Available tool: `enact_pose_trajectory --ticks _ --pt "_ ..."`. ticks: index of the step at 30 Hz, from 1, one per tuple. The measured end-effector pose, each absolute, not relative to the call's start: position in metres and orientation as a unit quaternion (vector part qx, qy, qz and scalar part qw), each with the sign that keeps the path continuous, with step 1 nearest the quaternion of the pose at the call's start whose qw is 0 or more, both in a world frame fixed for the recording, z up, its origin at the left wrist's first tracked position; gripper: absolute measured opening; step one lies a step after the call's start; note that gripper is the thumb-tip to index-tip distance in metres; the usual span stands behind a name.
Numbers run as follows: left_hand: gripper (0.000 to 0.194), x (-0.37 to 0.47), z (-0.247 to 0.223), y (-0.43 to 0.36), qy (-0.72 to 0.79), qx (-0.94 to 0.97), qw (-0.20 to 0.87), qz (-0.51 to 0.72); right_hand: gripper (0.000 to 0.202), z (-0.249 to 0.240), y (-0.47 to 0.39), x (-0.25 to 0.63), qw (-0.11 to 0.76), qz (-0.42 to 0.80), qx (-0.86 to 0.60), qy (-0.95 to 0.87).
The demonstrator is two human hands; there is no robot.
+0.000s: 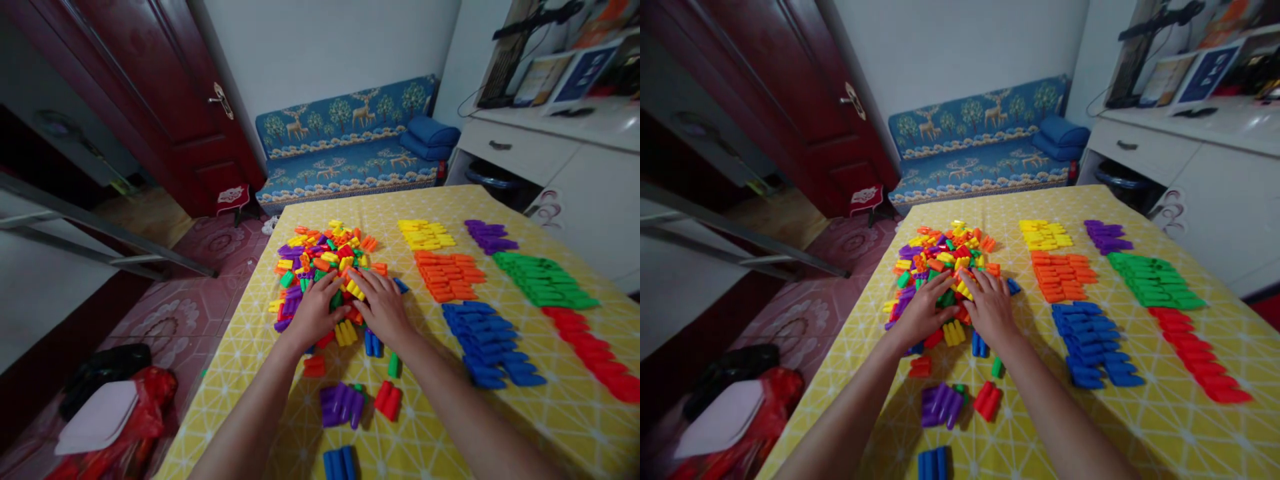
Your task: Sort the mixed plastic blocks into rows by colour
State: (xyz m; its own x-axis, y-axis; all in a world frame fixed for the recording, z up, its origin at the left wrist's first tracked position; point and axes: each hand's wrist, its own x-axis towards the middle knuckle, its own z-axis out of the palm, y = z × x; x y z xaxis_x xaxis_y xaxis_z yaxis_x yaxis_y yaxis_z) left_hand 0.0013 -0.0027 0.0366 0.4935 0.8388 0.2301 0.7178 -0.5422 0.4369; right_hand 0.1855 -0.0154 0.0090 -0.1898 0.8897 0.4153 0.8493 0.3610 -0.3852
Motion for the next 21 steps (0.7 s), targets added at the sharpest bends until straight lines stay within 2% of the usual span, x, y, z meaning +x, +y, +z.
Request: enact_pose_trajectory --ticks 4,7,10,12,15,21 --pt "0.066 0.012 0.024 -0.017 0.497 0.818 0.137 0.257 0.051 0.000 -0.030 0.186 0.337 0.029 -0.539 -0.771" --pt "0.066 0.020 0.021 -0.020 0.519 0.796 0.129 0.284 0.049 -0.006 -0.037 0.187 0.416 0.028 -0.521 -0.745" --pt "0.059 0.024 0.020 -0.022 0.515 0.782 0.138 0.322 0.050 -0.011 -0.041 0.191 0.506 0.052 -0.516 -0.689" --pt "0.052 0.025 0.021 -0.024 0.488 0.781 0.157 0.358 0.040 -0.013 -0.042 0.194 0.539 0.094 -0.510 -0.664" --pt "0.043 0.025 0.023 -0.027 0.434 0.776 0.204 0.410 0.031 -0.014 -0.042 0.197 0.574 0.135 -0.494 -0.639" --pt "0.029 0.031 0.026 -0.032 0.394 0.758 0.289 0.433 0.040 -0.009 -0.042 0.194 0.588 0.275 -0.468 -0.599"
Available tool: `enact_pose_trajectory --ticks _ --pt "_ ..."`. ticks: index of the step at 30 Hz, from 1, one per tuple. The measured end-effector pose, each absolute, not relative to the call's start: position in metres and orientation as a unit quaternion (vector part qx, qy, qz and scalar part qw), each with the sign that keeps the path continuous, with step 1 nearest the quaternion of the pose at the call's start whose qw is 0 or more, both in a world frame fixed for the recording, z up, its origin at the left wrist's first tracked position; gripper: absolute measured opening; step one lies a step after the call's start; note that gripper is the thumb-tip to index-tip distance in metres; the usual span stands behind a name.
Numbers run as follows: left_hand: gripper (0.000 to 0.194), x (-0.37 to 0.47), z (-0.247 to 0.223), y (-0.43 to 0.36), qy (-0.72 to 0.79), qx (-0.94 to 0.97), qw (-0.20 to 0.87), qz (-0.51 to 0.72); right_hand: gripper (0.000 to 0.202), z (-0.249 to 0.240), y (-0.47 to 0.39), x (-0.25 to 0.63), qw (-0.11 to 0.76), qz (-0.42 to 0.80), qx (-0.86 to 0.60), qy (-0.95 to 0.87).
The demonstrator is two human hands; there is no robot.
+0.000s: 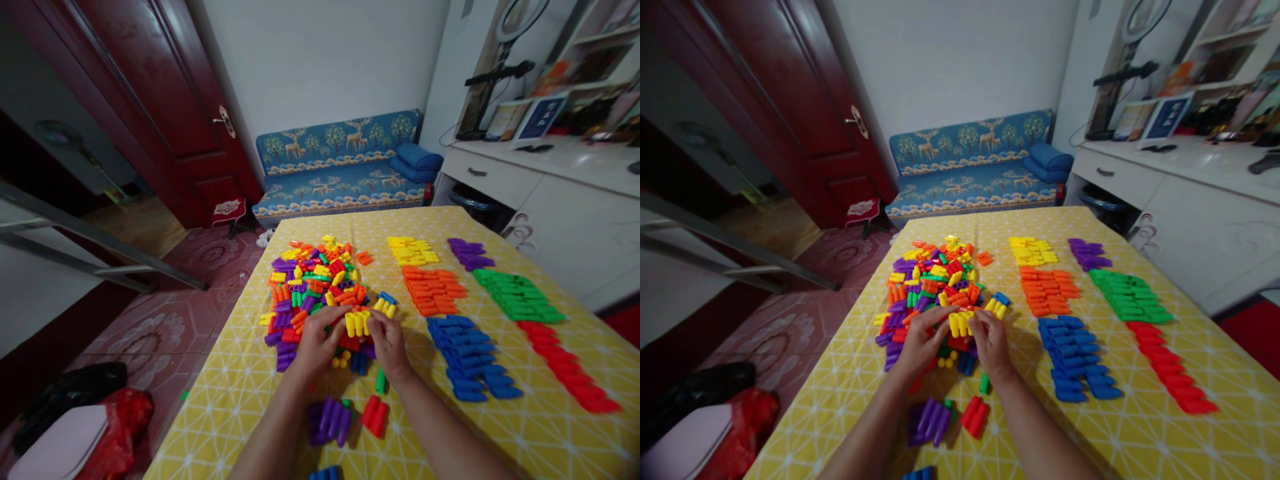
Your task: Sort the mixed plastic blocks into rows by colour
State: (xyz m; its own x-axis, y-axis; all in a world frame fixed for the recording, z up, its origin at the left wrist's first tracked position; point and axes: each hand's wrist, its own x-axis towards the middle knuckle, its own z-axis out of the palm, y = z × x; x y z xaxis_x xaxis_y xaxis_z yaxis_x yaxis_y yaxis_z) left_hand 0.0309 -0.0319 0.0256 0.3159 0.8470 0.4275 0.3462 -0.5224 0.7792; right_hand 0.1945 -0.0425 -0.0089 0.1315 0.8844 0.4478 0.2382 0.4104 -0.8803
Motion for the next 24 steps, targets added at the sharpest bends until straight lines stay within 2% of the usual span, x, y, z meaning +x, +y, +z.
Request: enact_pose_trajectory --ticks 3,9,11,15,20,24 --pt "0.032 0.033 0.023 -0.035 0.373 0.760 0.309 0.433 0.036 -0.005 -0.043 0.193 0.587 0.296 -0.469 -0.589" --pt "0.059 0.033 0.016 -0.043 0.410 0.738 0.318 0.431 0.033 -0.003 -0.043 0.190 0.577 0.308 -0.495 -0.572" --pt "0.055 0.033 0.016 -0.044 0.406 0.733 0.326 0.437 0.030 -0.004 -0.042 0.188 0.577 0.320 -0.496 -0.564" --pt "0.035 0.034 0.018 -0.043 0.387 0.742 0.314 0.448 0.027 -0.007 -0.042 0.187 0.576 0.348 -0.481 -0.562" --pt "0.026 0.032 0.019 -0.042 0.412 0.741 0.268 0.458 0.038 -0.008 -0.043 0.192 0.573 0.306 -0.455 -0.609" --pt "0.024 0.027 0.018 -0.039 0.417 0.744 0.224 0.471 0.032 -0.001 -0.043 0.198 0.544 0.247 -0.434 -0.675"
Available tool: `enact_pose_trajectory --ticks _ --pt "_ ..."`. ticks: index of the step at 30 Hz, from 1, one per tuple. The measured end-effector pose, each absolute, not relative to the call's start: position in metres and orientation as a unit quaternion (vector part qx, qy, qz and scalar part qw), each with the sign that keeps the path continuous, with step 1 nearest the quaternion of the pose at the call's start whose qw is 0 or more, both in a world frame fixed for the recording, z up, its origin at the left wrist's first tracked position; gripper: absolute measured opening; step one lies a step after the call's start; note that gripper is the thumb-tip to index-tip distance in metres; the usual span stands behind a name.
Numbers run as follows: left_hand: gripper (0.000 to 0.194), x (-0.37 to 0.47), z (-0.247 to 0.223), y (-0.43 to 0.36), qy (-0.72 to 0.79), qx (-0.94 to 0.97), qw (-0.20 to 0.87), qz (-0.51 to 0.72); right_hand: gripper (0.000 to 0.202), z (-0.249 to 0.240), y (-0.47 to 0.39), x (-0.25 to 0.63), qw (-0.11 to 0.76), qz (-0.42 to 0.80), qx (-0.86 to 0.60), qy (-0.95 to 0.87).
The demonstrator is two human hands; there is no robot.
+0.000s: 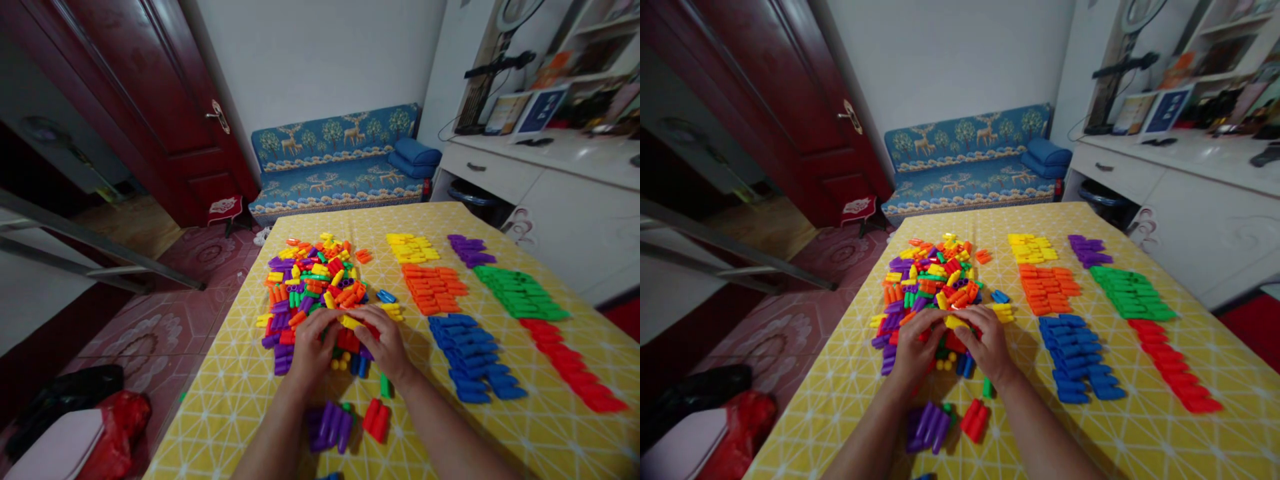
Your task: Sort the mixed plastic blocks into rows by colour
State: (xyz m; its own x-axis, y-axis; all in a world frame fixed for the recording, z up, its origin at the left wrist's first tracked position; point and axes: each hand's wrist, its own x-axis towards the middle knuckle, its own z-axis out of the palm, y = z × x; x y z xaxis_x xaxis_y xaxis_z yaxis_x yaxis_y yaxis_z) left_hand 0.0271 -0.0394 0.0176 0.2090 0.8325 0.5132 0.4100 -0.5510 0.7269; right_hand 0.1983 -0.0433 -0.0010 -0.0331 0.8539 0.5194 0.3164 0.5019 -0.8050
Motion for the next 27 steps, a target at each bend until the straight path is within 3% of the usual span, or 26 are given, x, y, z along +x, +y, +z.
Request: enact_pose_trajectory --ticks 5,9,15,22,27 --pt "0.022 0.023 0.015 -0.035 0.407 0.743 0.208 0.490 0.029 0.002 -0.041 0.197 0.518 0.212 -0.432 -0.708" --pt "0.025 0.023 0.011 -0.035 0.398 0.747 0.202 0.493 0.039 0.005 -0.046 0.188 0.485 0.214 -0.473 -0.704" --pt "0.028 0.025 0.010 -0.036 0.425 0.741 0.219 0.472 0.044 0.043 -0.041 0.216 0.439 0.189 -0.522 -0.707" --pt "0.024 0.025 0.011 -0.034 0.404 0.754 0.248 0.456 0.051 0.067 0.075 0.345 0.431 0.095 -0.654 -0.615" --pt "0.022 0.024 0.008 -0.032 0.395 0.760 0.242 0.456 0.045 0.050 0.142 0.405 0.304 0.053 -0.743 -0.594"
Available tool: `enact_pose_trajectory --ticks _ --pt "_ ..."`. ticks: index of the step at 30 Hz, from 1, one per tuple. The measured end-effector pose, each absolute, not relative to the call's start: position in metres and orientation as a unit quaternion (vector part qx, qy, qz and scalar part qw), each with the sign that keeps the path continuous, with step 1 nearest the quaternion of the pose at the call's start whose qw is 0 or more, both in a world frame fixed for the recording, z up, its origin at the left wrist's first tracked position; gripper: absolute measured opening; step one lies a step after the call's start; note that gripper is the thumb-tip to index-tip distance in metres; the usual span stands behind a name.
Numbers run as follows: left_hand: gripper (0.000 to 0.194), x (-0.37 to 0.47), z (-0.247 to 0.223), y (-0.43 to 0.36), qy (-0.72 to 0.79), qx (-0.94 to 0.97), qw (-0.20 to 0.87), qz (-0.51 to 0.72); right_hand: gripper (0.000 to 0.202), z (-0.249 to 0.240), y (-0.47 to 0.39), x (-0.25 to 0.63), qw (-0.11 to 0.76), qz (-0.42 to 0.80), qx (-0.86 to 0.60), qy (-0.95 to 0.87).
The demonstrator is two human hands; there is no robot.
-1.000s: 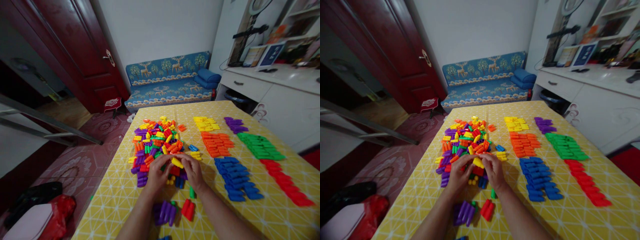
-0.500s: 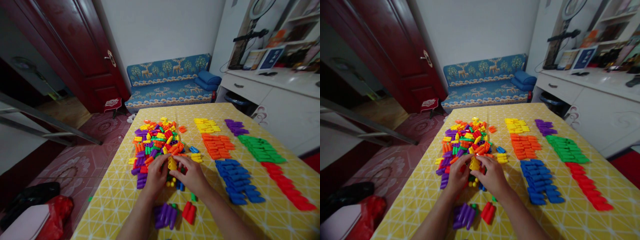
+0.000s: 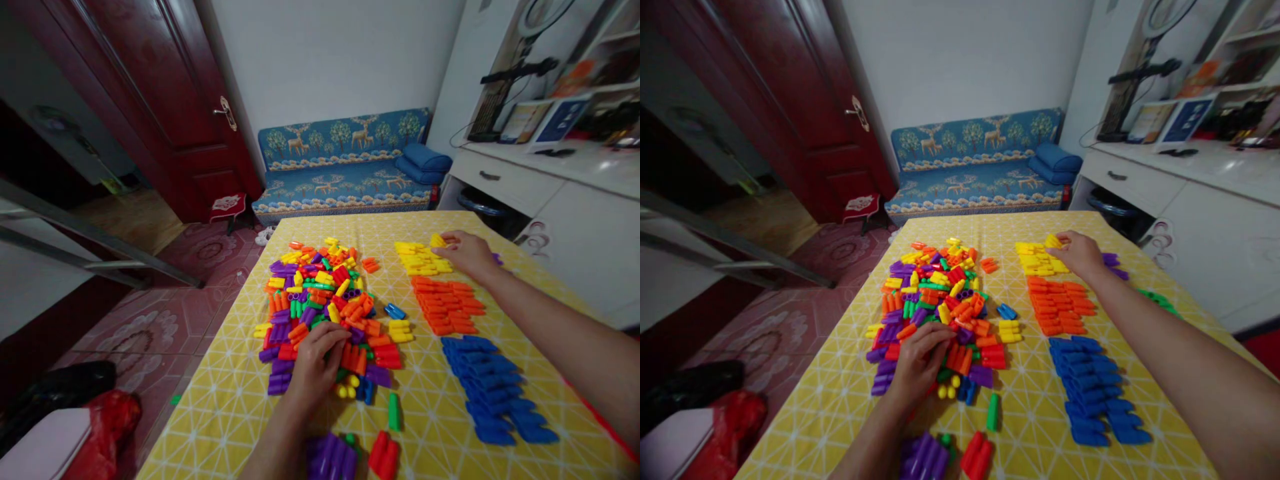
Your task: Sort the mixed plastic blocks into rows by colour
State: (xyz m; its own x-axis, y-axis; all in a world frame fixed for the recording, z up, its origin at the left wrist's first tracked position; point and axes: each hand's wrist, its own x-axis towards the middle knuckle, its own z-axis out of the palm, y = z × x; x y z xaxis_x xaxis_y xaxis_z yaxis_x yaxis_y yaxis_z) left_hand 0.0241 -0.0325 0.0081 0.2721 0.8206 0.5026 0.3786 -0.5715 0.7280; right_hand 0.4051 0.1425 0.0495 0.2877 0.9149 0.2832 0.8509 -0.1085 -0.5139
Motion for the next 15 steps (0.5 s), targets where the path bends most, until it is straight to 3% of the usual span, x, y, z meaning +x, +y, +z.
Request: enact_pose_trajectory --ticks 7,12,15 --pt "0.022 0.024 0.006 -0.034 0.401 0.771 0.247 0.428 0.042 0.048 0.165 0.410 0.266 0.083 -0.730 -0.625" --pt "0.022 0.023 0.002 -0.033 0.402 0.776 0.246 0.420 0.034 0.059 0.167 0.387 0.409 0.290 -0.704 -0.503" --pt "0.022 0.023 0.002 -0.033 0.402 0.774 0.247 0.423 0.026 0.067 0.166 0.371 0.445 0.386 -0.683 -0.431"
